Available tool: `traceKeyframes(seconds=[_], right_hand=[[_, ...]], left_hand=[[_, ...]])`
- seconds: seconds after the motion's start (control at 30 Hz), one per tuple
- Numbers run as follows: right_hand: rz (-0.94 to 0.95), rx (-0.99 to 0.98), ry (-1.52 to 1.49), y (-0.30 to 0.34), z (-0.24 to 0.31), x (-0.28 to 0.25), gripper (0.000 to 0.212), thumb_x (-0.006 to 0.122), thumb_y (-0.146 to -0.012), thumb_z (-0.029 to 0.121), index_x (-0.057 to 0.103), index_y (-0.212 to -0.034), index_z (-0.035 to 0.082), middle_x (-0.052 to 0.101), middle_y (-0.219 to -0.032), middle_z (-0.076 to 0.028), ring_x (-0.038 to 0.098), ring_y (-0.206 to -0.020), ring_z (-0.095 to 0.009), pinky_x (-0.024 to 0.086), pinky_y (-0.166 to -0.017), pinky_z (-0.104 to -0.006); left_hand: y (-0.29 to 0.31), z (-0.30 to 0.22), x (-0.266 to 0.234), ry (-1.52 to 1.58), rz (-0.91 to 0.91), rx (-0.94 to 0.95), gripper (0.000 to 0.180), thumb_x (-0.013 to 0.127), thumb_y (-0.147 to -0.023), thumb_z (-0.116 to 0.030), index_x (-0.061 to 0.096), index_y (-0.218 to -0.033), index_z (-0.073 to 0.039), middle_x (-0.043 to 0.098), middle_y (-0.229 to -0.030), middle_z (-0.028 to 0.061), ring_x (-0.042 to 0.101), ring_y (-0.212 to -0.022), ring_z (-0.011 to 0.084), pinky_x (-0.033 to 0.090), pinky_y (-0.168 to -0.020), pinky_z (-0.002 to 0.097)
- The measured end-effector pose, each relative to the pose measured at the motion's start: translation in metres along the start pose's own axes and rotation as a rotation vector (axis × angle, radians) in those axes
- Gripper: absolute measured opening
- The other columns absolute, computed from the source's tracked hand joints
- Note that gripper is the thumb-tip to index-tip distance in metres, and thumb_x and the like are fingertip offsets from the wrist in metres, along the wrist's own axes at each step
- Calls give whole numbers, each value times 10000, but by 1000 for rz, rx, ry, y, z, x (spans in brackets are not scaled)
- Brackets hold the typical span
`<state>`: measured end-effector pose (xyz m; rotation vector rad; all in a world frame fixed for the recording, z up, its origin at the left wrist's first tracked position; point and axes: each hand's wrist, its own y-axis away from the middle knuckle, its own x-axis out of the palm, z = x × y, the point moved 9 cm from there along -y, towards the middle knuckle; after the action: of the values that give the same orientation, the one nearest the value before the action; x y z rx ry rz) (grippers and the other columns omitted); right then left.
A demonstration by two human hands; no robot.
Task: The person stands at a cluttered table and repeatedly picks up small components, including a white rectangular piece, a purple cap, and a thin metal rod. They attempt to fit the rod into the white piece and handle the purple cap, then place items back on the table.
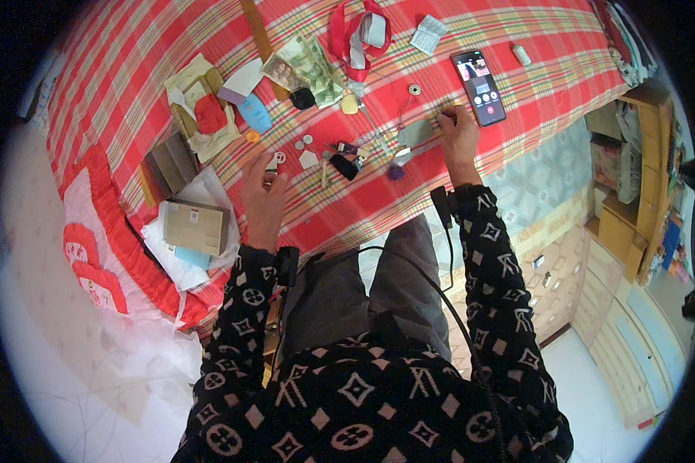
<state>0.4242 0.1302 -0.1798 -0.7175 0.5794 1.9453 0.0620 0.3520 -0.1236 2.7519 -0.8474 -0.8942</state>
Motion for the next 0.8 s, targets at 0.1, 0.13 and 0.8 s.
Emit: traceKeyframes(seconds=[0.1,0.13,0.8], right_hand=[[-7,58,-60,5,2,-8,199,676,-849,108,653,-1009,-8,690,-925,-175,686,-826,-311,539,-738,-401],[-28,24,-35,9,8,-15,214,681,-845,113,651,-1021,-4,688,-927,-174,683,-839,-312,537,-749,-403],[213,-43,-761,21,142,-28,273,691,-823,-83,611,-1071,-3,641,-957,-60,613,-883,-152,515,-806,-281]], left_hand=[[1,-3,-6,32,-14,7,433,641,-847,26,604,-1277,-14,552,-1268,95,617,-904,156,520,-789,283],[0,-6,-10,42,-19,36,439,646,-843,29,600,-1279,-9,546,-1267,96,606,-865,143,518,-773,276],[26,-81,-44,471,57,8,334,623,-876,77,633,-1195,-20,612,-1121,48,598,-907,105,506,-794,242]])
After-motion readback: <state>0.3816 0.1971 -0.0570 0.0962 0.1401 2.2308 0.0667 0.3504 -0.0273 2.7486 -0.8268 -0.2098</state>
